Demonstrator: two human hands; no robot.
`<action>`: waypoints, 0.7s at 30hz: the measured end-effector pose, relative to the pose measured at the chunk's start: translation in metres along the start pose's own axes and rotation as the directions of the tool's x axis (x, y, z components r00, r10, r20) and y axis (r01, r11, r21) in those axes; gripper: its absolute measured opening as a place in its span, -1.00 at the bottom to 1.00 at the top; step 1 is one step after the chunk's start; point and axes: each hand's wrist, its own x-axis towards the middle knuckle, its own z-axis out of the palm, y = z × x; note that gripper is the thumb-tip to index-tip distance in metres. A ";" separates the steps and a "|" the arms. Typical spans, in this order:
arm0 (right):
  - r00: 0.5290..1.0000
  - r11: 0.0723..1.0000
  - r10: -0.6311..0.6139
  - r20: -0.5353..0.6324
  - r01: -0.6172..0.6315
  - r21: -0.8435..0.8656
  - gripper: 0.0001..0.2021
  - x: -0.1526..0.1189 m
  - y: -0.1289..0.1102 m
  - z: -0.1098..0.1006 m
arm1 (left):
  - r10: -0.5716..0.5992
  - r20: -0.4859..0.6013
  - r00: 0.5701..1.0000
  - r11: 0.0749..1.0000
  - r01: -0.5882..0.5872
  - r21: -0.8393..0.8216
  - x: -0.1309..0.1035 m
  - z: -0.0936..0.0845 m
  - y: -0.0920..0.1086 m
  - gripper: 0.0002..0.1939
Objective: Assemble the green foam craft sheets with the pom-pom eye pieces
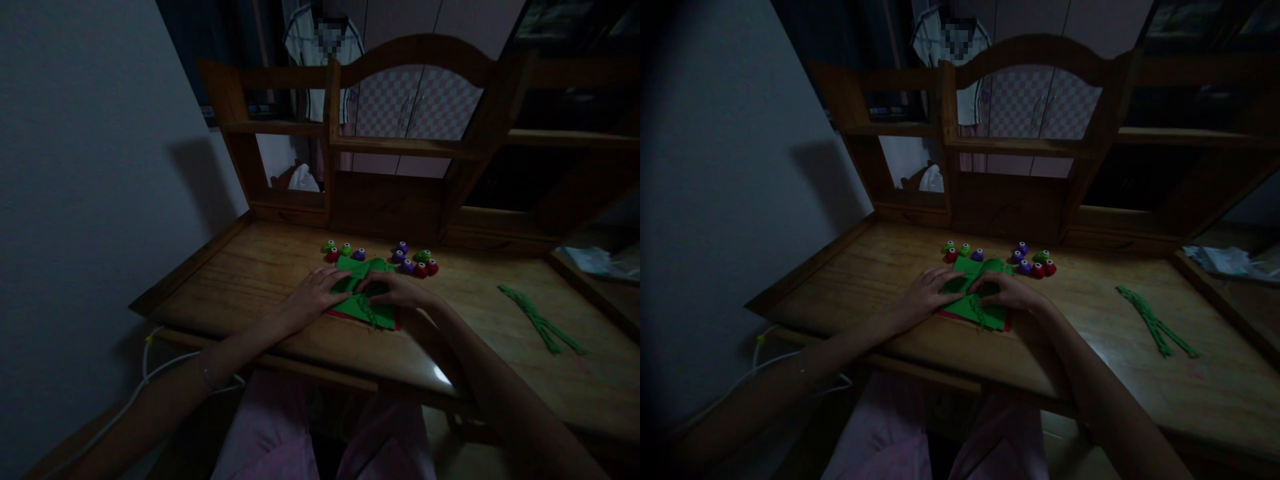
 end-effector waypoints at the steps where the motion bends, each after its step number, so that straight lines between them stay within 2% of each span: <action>1: 1.000 1.000 -0.007 -0.008 0.007 0.004 -0.68 0.000 0.001 0.001 | 0.018 -0.004 1.000 1.000 -0.018 0.020 0.001 0.000 0.003 -0.60; 6: 0.997 0.997 -0.066 -0.051 0.068 0.028 -0.76 0.003 0.008 0.008 | 0.038 0.041 0.998 0.998 -0.036 -0.050 0.004 0.001 0.005 -0.60; 13: 0.976 0.994 -0.085 -0.199 0.097 0.052 -0.76 -0.002 0.011 0.023 | 0.009 0.229 0.973 0.983 0.033 -0.182 -0.001 0.007 -0.001 -0.50; 17: 0.984 0.993 -0.088 -0.155 0.100 0.068 -0.78 -0.009 0.012 0.018 | -0.036 0.282 0.959 0.981 0.087 -0.171 -0.003 0.005 0.001 -0.45; 21: 0.992 0.996 -0.059 -0.108 0.065 0.058 -0.79 -0.018 0.011 0.010 | -0.056 0.286 0.957 0.984 0.102 -0.146 0.000 0.001 0.007 -0.35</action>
